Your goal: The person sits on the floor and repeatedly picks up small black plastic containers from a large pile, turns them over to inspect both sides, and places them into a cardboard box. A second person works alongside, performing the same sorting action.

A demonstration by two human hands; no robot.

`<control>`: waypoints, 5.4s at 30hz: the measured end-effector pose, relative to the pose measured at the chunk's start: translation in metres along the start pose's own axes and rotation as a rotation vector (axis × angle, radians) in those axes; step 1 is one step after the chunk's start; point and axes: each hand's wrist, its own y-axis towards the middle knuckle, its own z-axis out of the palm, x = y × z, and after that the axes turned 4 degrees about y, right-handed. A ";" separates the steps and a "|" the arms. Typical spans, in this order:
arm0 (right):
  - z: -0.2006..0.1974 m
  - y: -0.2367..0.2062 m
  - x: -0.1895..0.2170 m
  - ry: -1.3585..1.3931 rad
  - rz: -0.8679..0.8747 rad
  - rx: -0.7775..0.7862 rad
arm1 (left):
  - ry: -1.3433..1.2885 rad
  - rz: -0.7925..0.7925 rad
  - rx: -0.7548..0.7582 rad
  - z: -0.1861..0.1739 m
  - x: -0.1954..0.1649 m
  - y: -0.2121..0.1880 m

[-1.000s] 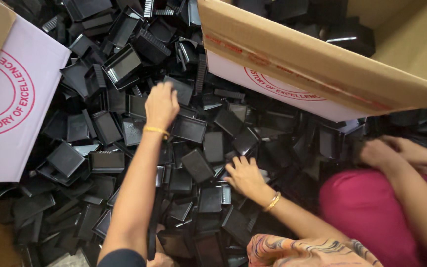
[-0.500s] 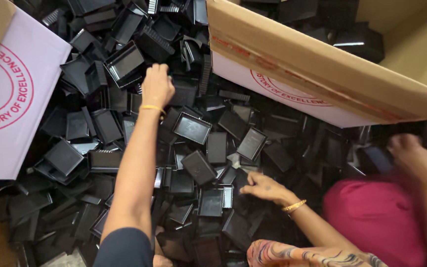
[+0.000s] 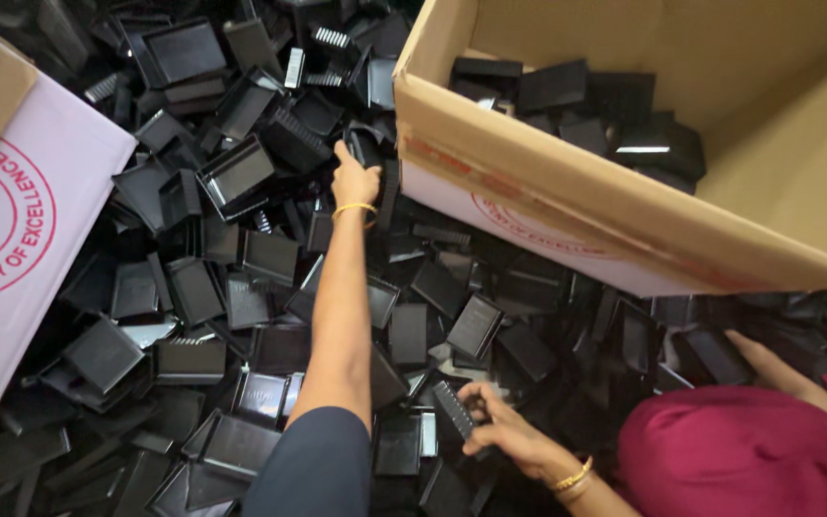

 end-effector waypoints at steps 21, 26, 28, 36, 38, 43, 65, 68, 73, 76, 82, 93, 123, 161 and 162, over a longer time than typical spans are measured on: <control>0.034 -0.044 0.056 0.518 -0.620 0.108 | -0.473 0.477 0.817 -0.156 0.004 -0.297; 0.048 -0.038 0.047 0.481 -0.779 0.041 | -0.563 0.474 0.309 -0.109 -0.026 -0.361; 0.044 -0.036 0.045 0.476 -0.811 -0.007 | -0.516 0.583 0.278 -0.101 -0.025 -0.372; 0.033 -0.042 0.044 0.524 -0.791 0.116 | -0.652 0.388 0.551 -0.086 -0.011 -0.345; 0.029 -0.044 0.046 0.545 -0.843 0.075 | -0.643 0.382 0.493 -0.086 -0.013 -0.344; 0.011 -0.045 0.050 0.358 -0.906 0.101 | -0.704 0.571 0.365 -0.103 -0.015 -0.352; 0.025 -0.106 0.130 -0.609 -1.230 -0.445 | -0.498 0.779 0.268 -0.157 -0.038 -0.359; 0.029 -0.128 0.167 -0.930 -1.490 -0.704 | -0.527 0.964 0.080 -0.162 -0.036 -0.332; 0.019 -0.133 0.221 -0.789 -1.419 -1.060 | -0.308 0.574 -0.013 -0.144 0.008 -0.278; 0.036 -0.091 0.197 -0.986 -1.489 -0.933 | -0.095 0.629 0.062 -0.115 0.043 -0.268; 0.064 0.049 0.068 -1.538 -0.839 -0.129 | 0.638 0.682 -0.054 -0.089 0.068 -0.278; 0.032 0.087 -0.014 -1.001 -0.912 -0.480 | 0.031 0.127 -0.373 -0.163 0.173 -0.218; 0.028 -0.024 0.061 -0.131 -0.895 0.085 | -0.511 0.784 0.114 -0.130 0.003 -0.361; 0.011 -0.128 0.202 -0.942 -1.312 -1.030 | -0.485 0.437 -0.117 -0.202 0.003 -0.305; 0.008 -0.125 0.201 -0.949 -1.312 -1.016 | -0.579 0.361 -0.151 -0.207 0.020 -0.292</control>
